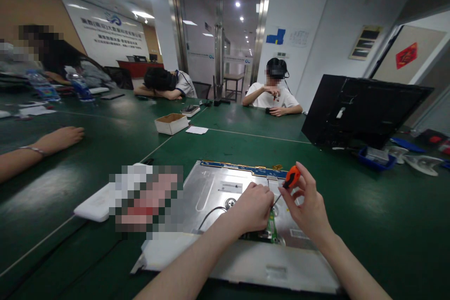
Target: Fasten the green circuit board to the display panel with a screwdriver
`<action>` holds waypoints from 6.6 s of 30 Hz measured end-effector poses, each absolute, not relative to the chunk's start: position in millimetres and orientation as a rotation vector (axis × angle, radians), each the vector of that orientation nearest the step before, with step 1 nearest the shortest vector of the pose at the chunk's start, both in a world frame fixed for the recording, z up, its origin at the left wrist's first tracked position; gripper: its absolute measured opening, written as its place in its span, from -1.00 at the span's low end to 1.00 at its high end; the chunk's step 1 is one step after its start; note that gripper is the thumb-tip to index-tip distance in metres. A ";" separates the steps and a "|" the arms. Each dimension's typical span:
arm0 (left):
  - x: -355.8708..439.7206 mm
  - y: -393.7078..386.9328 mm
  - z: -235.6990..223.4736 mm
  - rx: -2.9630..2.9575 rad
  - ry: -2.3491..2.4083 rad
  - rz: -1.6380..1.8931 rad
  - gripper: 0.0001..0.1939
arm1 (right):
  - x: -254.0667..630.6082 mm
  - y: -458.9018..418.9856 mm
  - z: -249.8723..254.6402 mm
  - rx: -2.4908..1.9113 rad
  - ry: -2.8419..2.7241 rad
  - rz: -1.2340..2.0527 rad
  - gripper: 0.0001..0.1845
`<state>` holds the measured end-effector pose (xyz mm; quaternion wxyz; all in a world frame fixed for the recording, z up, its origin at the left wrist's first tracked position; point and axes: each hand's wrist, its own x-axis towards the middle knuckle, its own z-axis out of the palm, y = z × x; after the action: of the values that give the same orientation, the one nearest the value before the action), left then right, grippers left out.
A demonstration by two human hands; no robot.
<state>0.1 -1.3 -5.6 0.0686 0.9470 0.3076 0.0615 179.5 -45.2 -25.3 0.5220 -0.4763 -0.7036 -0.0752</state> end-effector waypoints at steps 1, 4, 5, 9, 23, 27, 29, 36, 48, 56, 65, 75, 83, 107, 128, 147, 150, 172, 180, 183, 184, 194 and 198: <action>0.2 -1.3 -5.7 2.851 0.927 0.185 -0.94 | 179.5 -45.2 -25.8 -1.143 -1.680 -0.175 -0.34; 0.4 -1.3 -5.8 2.850 0.933 0.187 -0.94 | 179.5 -46.1 -25.7 -1.142 -1.668 -0.179 -0.35; 0.5 -1.4 -5.7 2.849 0.935 0.186 -0.94 | 179.5 -46.6 -25.1 -1.136 -1.667 -0.189 -0.36; 0.5 -1.8 -4.7 2.848 0.942 0.189 -0.94 | 179.3 -48.3 -21.8 -1.107 -1.661 -0.215 -0.36; -0.1 -2.7 -3.4 2.847 0.929 0.184 -0.94 | 178.8 -48.9 -18.4 -1.099 -1.674 -0.244 -0.35; 0.5 -2.4 -3.3 2.847 0.923 0.181 -0.96 | 179.2 -47.5 -20.9 -1.075 -1.704 -0.242 -0.35; 0.7 -2.3 -3.3 2.848 0.924 0.170 -0.97 | 179.7 -47.2 -21.6 -1.083 -1.704 -0.237 -0.37; 0.3 -3.0 -4.0 2.850 0.937 0.153 -0.93 | 180.1 -46.4 -18.5 -1.059 -1.678 -0.298 -0.43; 1.3 -2.2 -6.0 2.862 0.926 0.164 -0.95 | 177.4 -51.8 -15.3 -1.068 -1.702 -0.171 -0.40; 2.2 -1.7 -7.8 2.861 0.924 0.184 -0.97 | 177.8 -49.5 -13.9 -1.058 -1.675 -0.247 -0.52; 1.3 -2.3 -9.2 2.860 0.934 0.205 -0.98 | 176.0 -52.3 -14.2 -1.084 -1.661 -0.155 -0.52; 2.7 -0.4 -13.0 2.868 0.935 0.212 -0.98 | 176.0 -52.7 -13.3 -1.080 -1.657 -0.238 -0.59; 4.5 0.4 -13.8 2.881 0.946 0.184 -0.95 | 177.4 -52.4 -13.1 -1.066 -1.657 -0.233 -0.56; 3.3 -0.4 -12.7 2.866 0.936 0.205 -0.96 | 179.7 -49.6 -18.4 -1.121 -1.640 -0.187 -0.48; -1.9 -3.7 -0.6 2.759 1.009 0.253 -0.85 | 182.1 -50.6 -16.7 -1.088 -1.585 -0.200 -0.48; -66.6 48.4 9.6 2.471 1.553 0.082 -0.84 | 180.9 -49.9 -13.3 -1.072 -1.592 -0.264 -0.52; -62.5 44.2 9.7 2.478 1.568 0.070 -0.81 | 177.0 -49.5 -8.8 -1.034 -1.598 -0.307 -0.53; -17.4 -63.2 -12.9 2.800 0.878 0.273 -0.98 | 170.3 -51.9 -8.4 -0.953 -1.624 -0.279 -0.54; -15.1 -62.6 -22.8 2.800 0.934 0.332 -0.93 | 167.7 -55.2 -1.4 -0.950 -1.631 -0.286 -0.52; -15.2 -61.9 -26.3 2.816 0.923 0.361 -0.93 | 171.3 -60.3 1.2 -0.960 -1.636 -0.268 -0.50; -15.4 -61.8 -26.8 2.819 0.918 0.367 -0.94 | 173.5 -62.5 1.8 -0.970 -1.630 -0.263 -0.50; -16.7 -59.6 -24.9 2.792 0.863 0.383 -0.92 | 179.7 -75.3 1.6 -0.992 -1.568 -0.165 -0.50; -16.7 -60.1 -23.3 2.713 0.901 0.436 -0.88 | 171.7 -78.7 1.8 -0.958 -1.591 -0.145 -0.51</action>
<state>-16.7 -60.1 -23.3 0.1244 0.9309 0.3091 0.1496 171.7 -78.7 1.8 0.5966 -0.4128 -0.6854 -0.0625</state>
